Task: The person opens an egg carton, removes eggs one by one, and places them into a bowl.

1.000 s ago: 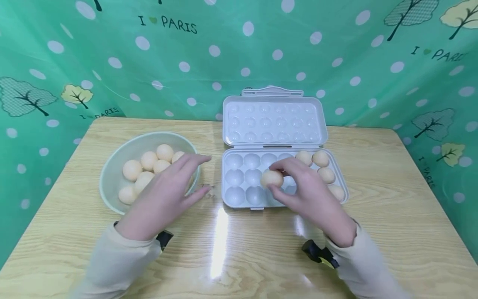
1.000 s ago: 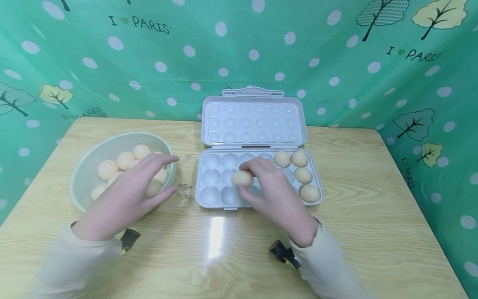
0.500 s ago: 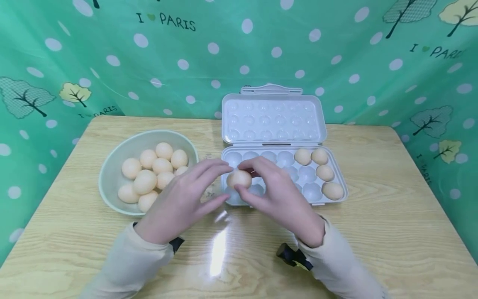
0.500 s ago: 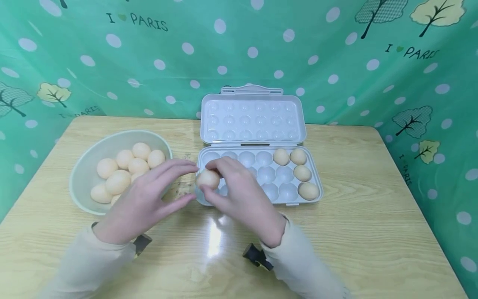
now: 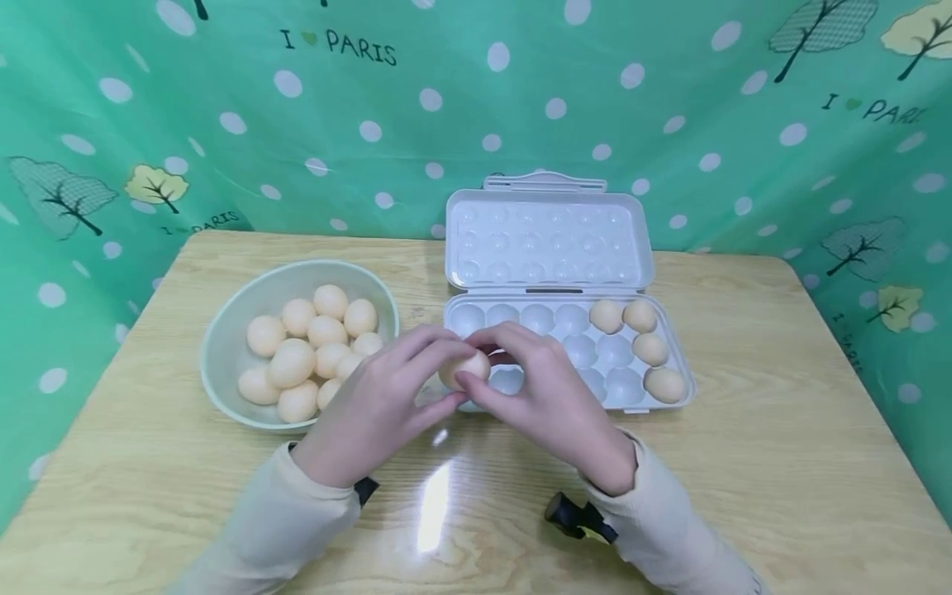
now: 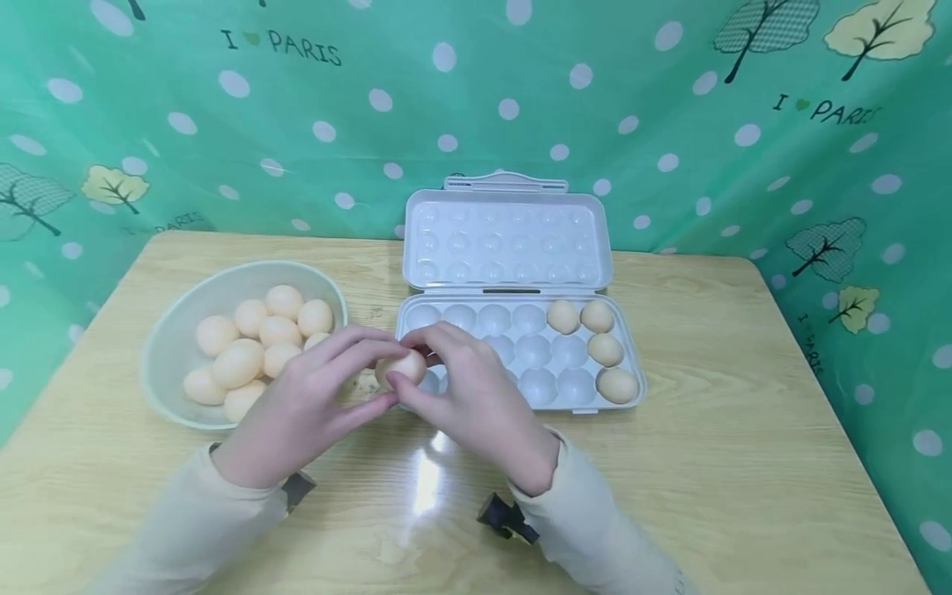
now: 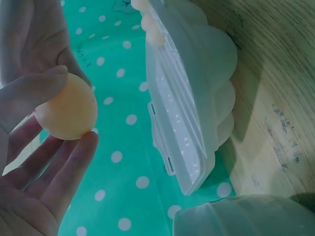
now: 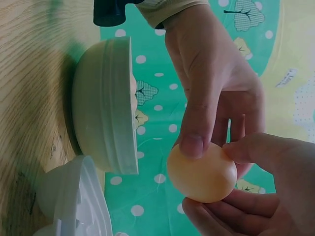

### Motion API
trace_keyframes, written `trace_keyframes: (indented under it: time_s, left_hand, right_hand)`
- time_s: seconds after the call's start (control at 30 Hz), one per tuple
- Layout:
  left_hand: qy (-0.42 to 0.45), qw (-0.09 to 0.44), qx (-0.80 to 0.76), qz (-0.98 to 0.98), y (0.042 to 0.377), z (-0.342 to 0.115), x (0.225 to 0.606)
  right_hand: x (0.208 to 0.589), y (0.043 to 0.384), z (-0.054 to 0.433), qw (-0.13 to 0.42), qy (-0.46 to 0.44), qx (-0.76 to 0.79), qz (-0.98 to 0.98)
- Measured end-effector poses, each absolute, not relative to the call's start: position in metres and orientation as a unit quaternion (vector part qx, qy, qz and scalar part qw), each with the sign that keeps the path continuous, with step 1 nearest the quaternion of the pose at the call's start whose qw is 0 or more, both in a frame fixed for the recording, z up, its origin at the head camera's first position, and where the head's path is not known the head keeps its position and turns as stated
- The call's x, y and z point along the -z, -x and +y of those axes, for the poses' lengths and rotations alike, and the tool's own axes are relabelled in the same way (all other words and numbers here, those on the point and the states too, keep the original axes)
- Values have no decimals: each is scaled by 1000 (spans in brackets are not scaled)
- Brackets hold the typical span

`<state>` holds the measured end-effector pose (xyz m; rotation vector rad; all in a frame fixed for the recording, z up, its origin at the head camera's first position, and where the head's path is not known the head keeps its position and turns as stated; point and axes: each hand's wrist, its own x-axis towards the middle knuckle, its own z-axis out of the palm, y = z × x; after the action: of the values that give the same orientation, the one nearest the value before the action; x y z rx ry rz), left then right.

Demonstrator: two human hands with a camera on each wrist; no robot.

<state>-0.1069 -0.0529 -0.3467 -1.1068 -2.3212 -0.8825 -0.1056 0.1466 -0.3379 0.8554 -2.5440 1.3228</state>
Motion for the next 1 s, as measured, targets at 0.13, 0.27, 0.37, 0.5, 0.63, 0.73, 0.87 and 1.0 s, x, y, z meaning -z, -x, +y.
trace_keyframes:
  time_s: [0.13,0.27,0.37,0.5,0.63,0.73,0.87,1.0]
  left_hand:
    - [396,212,312,-837,107,-52,347]
    - [387,225,301,-842,109,-57,344]
    - [375,237,292,-847,112,-66,340]
    - [350,236,281,-862,116,-80,332]
    - [321,227,276,-877,119,-93,327]
    - [301,226,276,-884,119,-101,323]
    - [285,238,268,-889,117,-110,317]
    - [283,232,260,-893,116,-119,311]
  right_hand:
    - [337,104,148,77,-282,-449,-844]
    - [337,106,150,90,-282,-437,-849]
    - [337,111,155,114,-276,-421,-857]
    - [338,121,166,135,-253,-413,-864]
    - [337,131,179,132,-221,-424,-868]
    - [336,139,189,132,-204,-422,-873]
    - [337,148,204,134,-174,-395,-892]
    - [339,156,217,133,-139,-375,-907]
